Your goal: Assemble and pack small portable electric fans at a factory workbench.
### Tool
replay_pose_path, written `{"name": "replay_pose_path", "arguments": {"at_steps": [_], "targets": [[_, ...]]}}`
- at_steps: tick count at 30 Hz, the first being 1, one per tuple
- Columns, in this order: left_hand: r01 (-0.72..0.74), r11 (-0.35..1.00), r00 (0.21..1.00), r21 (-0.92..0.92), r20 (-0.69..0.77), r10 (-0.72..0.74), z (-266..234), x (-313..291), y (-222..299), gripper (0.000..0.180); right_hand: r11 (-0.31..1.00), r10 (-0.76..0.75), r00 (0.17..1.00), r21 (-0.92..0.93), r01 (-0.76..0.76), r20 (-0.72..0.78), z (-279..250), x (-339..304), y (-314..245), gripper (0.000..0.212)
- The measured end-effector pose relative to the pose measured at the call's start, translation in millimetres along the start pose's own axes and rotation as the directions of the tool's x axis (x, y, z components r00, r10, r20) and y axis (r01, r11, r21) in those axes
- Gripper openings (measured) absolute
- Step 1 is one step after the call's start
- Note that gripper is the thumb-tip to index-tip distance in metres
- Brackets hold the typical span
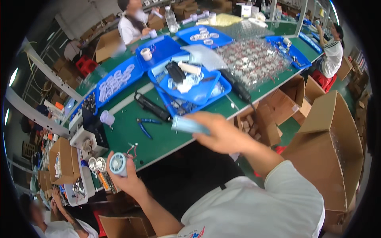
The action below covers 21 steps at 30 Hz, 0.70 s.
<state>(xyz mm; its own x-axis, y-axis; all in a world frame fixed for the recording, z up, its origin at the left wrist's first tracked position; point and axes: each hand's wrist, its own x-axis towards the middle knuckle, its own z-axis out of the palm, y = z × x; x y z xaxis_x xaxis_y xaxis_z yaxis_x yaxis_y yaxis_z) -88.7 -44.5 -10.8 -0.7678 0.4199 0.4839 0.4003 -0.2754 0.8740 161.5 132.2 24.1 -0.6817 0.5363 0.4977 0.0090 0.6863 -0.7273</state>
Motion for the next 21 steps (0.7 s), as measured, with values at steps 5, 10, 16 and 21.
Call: {"name": "replay_pose_path", "arguments": {"at_steps": [5,10,16,21], "targets": [[0.108,0.992,0.994,-0.067,-0.003,-0.109,4,8,-28,0.048,0.916,0.300,0.954,0.278,-0.290,0.006,-21,-15,-1,0.041],[0.132,0.989,0.991,0.060,-0.031,-0.131,13,12,-45,0.042,0.819,0.496,0.866,0.300,-0.488,0.055,-70,-52,1,0.036],[0.144,0.984,0.989,0.105,-0.048,-0.139,18,12,-62,0.045,0.752,0.583,0.806,0.307,-0.583,0.102,-109,-137,25,0.030],[0.101,0.985,0.995,0.137,-0.029,-0.098,13,14,-65,0.041,0.844,0.515,0.820,0.022,-0.536,0.251,-77,-161,36,0.036]]}}
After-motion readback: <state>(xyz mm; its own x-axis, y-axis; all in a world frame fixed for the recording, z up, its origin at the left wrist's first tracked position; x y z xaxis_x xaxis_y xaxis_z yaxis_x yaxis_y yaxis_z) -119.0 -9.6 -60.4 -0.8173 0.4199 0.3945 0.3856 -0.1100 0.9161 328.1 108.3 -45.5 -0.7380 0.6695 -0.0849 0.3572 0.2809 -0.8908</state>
